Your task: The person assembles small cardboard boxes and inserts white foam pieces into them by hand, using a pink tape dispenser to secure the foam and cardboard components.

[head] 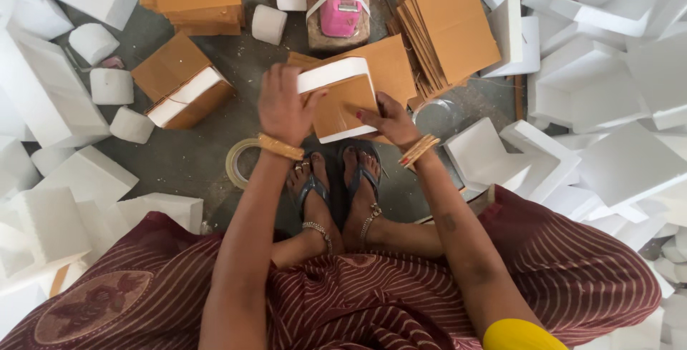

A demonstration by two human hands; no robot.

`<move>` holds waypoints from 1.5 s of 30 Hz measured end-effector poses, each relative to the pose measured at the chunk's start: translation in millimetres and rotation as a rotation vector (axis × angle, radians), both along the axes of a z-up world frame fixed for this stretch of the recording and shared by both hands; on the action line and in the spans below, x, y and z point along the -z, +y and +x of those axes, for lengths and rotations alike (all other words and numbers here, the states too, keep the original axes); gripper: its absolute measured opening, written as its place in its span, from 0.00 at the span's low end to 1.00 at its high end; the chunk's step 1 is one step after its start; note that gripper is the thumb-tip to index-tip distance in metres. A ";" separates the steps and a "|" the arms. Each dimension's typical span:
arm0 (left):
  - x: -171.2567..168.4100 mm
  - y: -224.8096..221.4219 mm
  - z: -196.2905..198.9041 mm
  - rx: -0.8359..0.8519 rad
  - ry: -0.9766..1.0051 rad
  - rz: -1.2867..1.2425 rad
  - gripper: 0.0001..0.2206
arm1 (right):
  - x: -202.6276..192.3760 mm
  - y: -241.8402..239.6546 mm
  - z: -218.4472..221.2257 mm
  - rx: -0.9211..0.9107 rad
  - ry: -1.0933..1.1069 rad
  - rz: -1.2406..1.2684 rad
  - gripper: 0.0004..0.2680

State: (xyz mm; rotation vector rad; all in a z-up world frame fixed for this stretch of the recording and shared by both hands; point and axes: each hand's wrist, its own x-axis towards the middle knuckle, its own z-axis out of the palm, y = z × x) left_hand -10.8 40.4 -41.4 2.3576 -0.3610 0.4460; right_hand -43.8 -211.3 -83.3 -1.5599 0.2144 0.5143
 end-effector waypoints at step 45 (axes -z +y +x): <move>-36.1 -42.7 71.8 0.085 0.398 0.178 0.22 | -39.5 31.4 28.2 0.267 0.011 0.208 0.05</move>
